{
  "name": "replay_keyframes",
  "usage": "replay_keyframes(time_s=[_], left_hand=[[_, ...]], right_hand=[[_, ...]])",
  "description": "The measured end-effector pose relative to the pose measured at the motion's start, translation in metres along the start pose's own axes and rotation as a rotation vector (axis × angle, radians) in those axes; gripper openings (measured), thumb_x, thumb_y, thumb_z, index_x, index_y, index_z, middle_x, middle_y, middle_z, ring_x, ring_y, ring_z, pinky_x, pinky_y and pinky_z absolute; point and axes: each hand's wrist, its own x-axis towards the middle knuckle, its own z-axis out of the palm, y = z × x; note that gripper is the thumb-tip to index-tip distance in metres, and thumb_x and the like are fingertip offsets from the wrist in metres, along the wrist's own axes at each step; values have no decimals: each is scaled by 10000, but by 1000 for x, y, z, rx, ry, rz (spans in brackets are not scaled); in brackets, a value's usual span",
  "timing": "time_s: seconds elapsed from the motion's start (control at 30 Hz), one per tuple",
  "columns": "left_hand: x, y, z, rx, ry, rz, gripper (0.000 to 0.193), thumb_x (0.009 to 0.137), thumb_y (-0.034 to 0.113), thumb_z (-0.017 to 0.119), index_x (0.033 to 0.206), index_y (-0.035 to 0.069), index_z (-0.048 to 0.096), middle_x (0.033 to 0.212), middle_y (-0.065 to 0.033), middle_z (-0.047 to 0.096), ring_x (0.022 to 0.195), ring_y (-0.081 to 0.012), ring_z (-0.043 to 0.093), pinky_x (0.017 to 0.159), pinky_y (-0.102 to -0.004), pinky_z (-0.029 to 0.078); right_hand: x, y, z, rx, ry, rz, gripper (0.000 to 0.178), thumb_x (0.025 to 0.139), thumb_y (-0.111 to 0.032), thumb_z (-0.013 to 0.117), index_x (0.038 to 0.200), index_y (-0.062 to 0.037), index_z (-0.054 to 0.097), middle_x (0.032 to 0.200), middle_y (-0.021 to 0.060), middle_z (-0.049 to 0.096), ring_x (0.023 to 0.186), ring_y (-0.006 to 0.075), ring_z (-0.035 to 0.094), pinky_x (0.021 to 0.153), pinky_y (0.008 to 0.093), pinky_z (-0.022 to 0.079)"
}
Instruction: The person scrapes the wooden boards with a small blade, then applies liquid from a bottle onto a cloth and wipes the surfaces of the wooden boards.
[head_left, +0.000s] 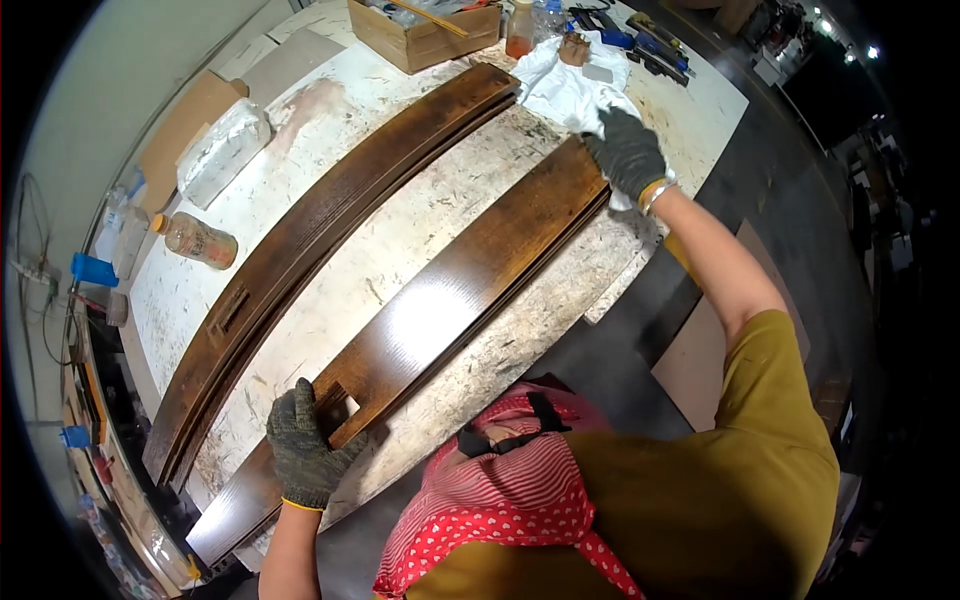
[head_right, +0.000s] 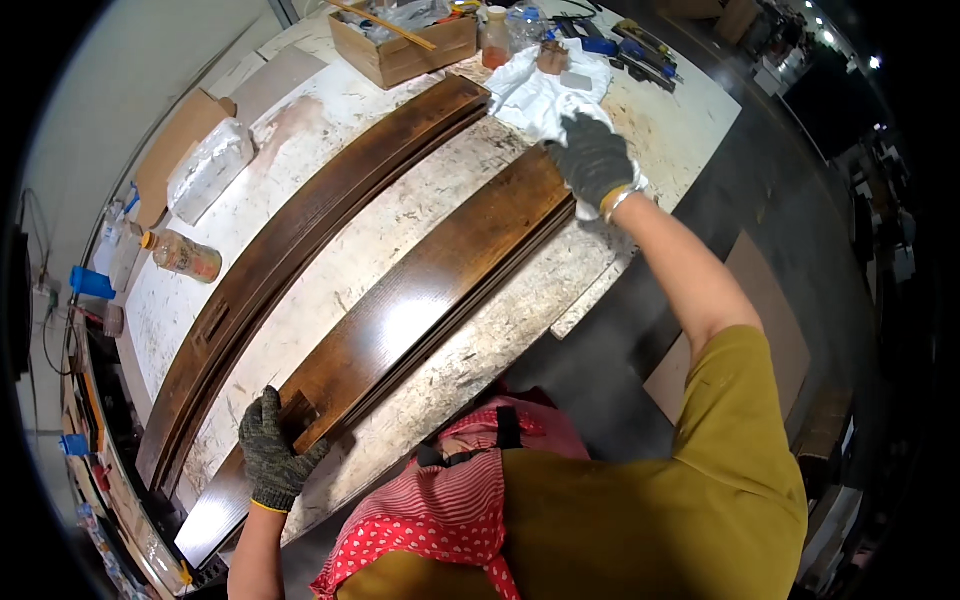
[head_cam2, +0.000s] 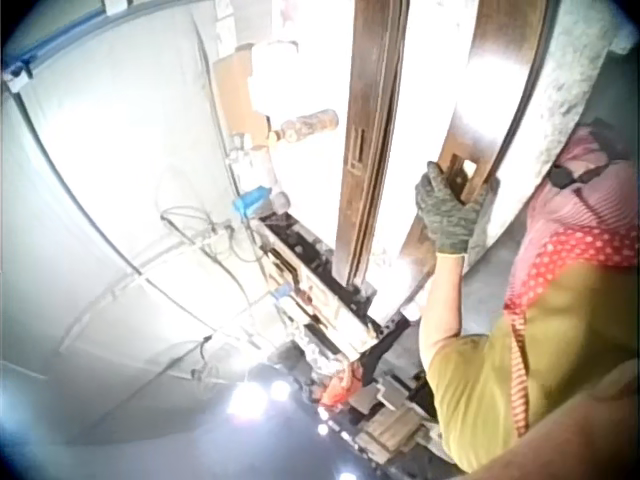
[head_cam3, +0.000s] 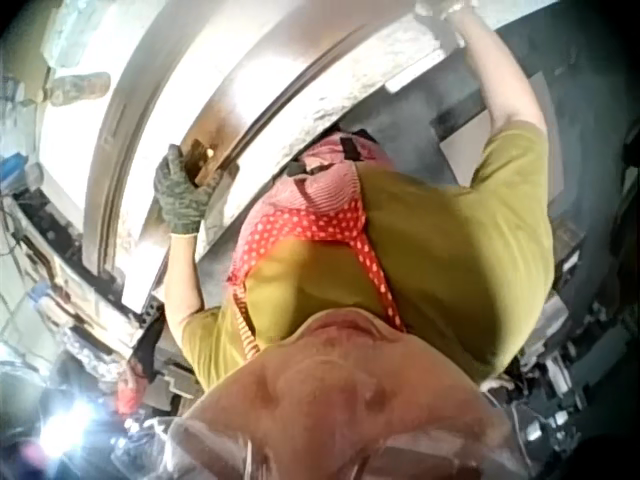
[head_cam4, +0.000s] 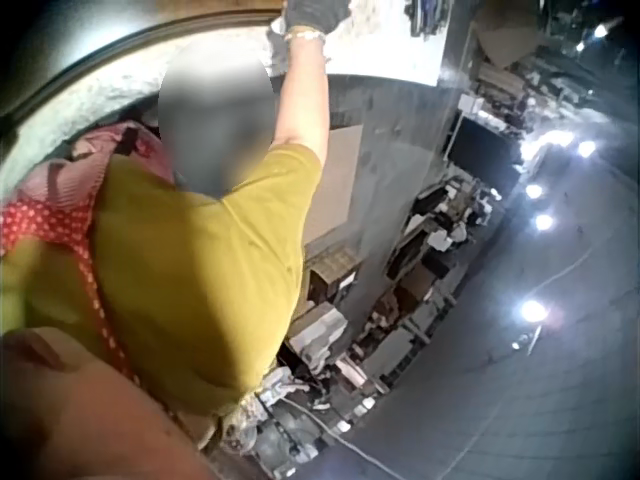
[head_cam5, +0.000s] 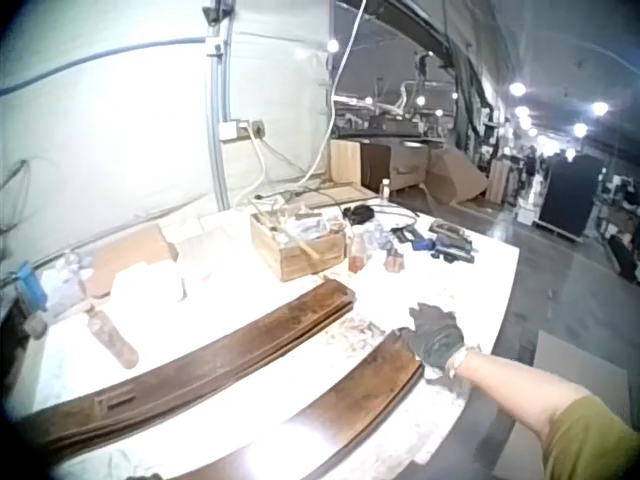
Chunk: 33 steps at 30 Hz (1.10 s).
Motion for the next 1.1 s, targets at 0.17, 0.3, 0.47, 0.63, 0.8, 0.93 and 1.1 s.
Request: replay_keyframes(time_s=[0.17, 0.3, 0.47, 0.63, 0.8, 0.93, 1.1], left_hand=[[-6, 6, -8, 12, -31, -32, 1039, 614, 479, 834, 1404, -25, 385, 1246, -238, 522, 1147, -418, 494, 1008, -507, 378], [-7, -3, 2, 47, 22, 35, 1061, 637, 562, 800, 1411, -11, 354, 1230, -224, 508, 1119, -424, 490, 978, -512, 387], [-64, -68, -15, 128, -29, 14, 1117, 612, 576, 809, 1433, -23, 344, 1387, -241, 446, 1239, -430, 442, 1070, -492, 342], [-104, -90, -19, 214, -51, -178, 1117, 631, 602, 764, 1462, 5, 318, 1269, -247, 471, 1163, -431, 438, 1034, -524, 332], [-99, -81, -28, 108, -115, -276, 1116, 608, 618, 780, 1442, 9, 359, 1259, -271, 474, 1147, -445, 447, 1012, -536, 355], [-98, -73, -37, 108, -119, -298, 1119, 614, 728, 725, 1414, 12, 413, 1264, -286, 506, 1183, -447, 467, 1045, -528, 346], [-107, -82, -43, 62, -56, -170, 1056, 679, 728, 671, 1398, -6, 424, 1229, -255, 544, 1169, -400, 501, 1106, -512, 287]], right_hand=[[-99, -164, 1, 395, 211, -761, 558, 926, -423, 524, 1287, 0, 492, 1255, 239, 554, 1226, 315, 506, 1132, 448, 306], [-139, -235, -25, 591, 25, -949, 571, 868, -314, 615, 1352, -41, 486, 1398, 196, 488, 1198, 300, 514, 1065, 444, 366], [-49, -40, 32, -1, 219, -642, 691, 904, -506, 573, 1359, 7, 489, 1319, 236, 537, 1172, 355, 539, 1055, 436, 373], [-70, -103, 2, 53, 45, -629, 696, 953, -480, 498, 1306, 120, 470, 1370, 316, 458, 1284, 393, 454, 1119, 471, 299], [-166, -275, -36, 617, -79, -1055, 716, 825, -473, 673, 1320, 17, 505, 1424, 233, 441, 1351, 345, 400, 1151, 460, 261], [-153, -242, -16, 615, 65, -991, 781, 766, -434, 761, 1377, -43, 473, 1411, 176, 473, 1332, 341, 424, 1139, 454, 283], [-69, -12, 60, 340, 118, -455, 408, 988, -213, 510, 1293, 57, 525, 1212, 184, 621, 1103, 279, 574, 993, 376, 401]])
